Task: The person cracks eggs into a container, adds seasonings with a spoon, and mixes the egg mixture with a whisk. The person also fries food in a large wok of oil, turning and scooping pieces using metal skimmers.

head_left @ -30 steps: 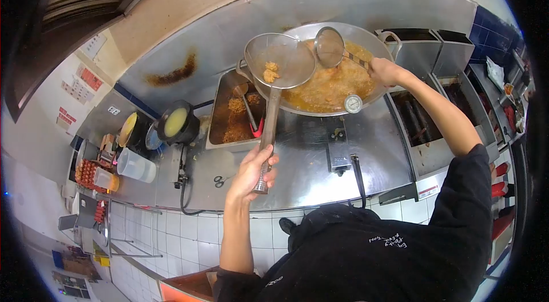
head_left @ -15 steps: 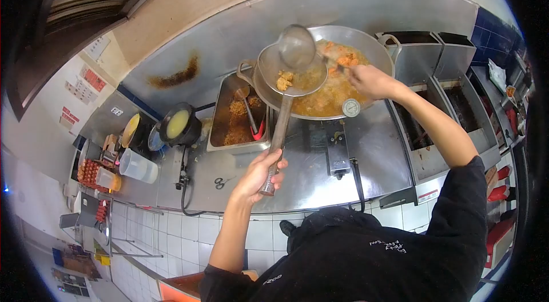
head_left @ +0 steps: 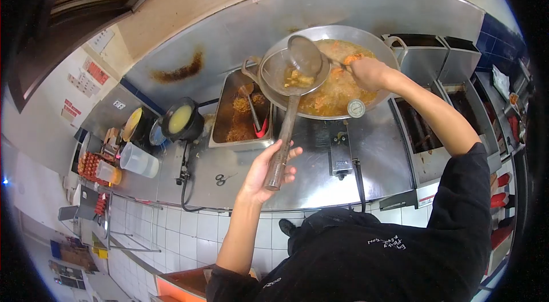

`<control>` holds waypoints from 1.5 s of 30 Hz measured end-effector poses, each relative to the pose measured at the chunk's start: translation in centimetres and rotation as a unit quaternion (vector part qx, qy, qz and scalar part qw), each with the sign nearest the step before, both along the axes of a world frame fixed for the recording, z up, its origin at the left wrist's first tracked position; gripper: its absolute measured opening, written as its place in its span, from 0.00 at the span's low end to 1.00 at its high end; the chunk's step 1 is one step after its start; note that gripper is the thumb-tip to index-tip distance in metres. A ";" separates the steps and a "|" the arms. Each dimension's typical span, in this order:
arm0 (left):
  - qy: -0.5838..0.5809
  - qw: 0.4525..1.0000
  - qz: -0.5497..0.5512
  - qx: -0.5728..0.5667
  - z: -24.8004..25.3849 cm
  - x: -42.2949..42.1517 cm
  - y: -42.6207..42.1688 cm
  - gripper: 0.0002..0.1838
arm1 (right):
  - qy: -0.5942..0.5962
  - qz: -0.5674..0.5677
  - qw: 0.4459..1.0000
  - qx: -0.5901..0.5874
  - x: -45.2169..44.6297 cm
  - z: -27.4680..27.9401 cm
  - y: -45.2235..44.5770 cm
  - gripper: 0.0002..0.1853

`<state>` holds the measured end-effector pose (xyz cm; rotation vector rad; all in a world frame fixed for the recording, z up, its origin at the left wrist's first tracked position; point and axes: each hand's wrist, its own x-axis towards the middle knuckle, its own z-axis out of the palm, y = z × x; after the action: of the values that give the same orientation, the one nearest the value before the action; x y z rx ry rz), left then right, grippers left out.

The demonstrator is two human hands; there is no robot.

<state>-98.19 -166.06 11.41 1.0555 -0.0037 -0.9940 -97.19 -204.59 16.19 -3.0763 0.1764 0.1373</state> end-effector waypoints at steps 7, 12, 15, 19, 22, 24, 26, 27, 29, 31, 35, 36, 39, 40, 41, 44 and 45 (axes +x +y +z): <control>-0.011 1.000 -0.001 -0.004 -1.2 0.0 0.2 0.23 | -0.085 -0.090 0.991 -0.050 0.8 -1.8 -2.0 0.12; -0.022 1.000 0.002 0.008 0.3 -1.8 -1.1 0.22 | -0.049 -0.062 0.995 -0.056 2.5 -3.9 -2.4 0.14; 0.008 1.000 0.012 0.000 -1.1 -1.5 -1.0 0.22 | -0.067 -0.064 0.995 -0.026 2.8 -4.3 -1.9 0.12; -0.030 0.999 -0.021 -0.035 0.1 -2.8 -1.0 0.24 | -0.010 -0.038 0.999 -0.017 2.8 -2.9 -1.7 0.12; -0.020 0.999 -0.014 -0.045 0.2 -3.0 -1.0 0.26 | -0.016 -0.056 0.998 -0.011 2.8 -2.7 -1.6 0.13; 0.018 0.992 -0.053 -0.109 0.3 -3.7 -0.7 0.25 | -0.030 -0.068 0.997 -0.016 2.6 -2.2 -1.7 0.13; 0.002 0.993 -0.057 -0.101 -1.1 -3.7 -0.6 0.26 | -0.049 -0.070 0.996 -0.025 2.2 -2.1 -1.5 0.14; -0.017 0.994 -0.064 -0.092 -1.5 -3.7 -0.6 0.28 | -0.045 -0.070 0.996 -0.025 2.2 -2.4 -1.6 0.14; -0.018 0.993 -0.072 -0.089 -1.5 -4.5 -0.8 0.28 | -0.056 -0.068 0.996 -0.033 2.2 -2.9 -1.9 0.13; -0.060 0.994 -0.075 -0.054 -0.5 -5.5 -1.1 0.32 | -0.035 -0.068 0.997 -0.032 1.6 -2.5 -2.0 0.13; 0.016 0.993 -0.051 -0.105 -0.4 -5.0 -1.9 0.32 | -0.038 -0.080 0.995 -0.043 0.9 -1.7 -4.0 0.13; 0.024 0.993 -0.043 -0.106 -0.3 -4.9 -2.0 0.31 | -0.036 -0.081 0.995 -0.043 0.7 -1.1 -4.7 0.13; 0.001 0.992 -0.070 -0.106 -1.7 -4.7 -1.6 0.31 | -0.027 -0.136 0.986 -0.089 0.0 0.0 -7.0 0.13; -0.032 0.988 -0.104 -0.107 -2.2 -4.7 -1.4 0.32 | -0.063 -0.157 0.978 -0.119 -0.5 -0.1 -7.9 0.13; -0.030 0.988 -0.106 -0.107 -2.3 -4.8 -1.6 0.32 | -0.100 -0.177 0.968 -0.148 -0.9 -0.3 -9.1 0.13; -0.031 0.989 -0.102 -0.107 -2.5 -5.1 -2.2 0.29 | -0.089 -0.188 0.966 -0.154 -0.9 -3.2 -14.1 0.14; -0.030 0.989 -0.101 -0.107 -2.3 -5.2 -2.4 0.29 | -0.091 -0.190 0.965 -0.155 -0.8 -3.3 -14.4 0.14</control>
<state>-103.36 -168.44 9.14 0.8992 -0.2650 -1.1174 -97.97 -219.00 12.86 -3.2541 0.8422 -0.2095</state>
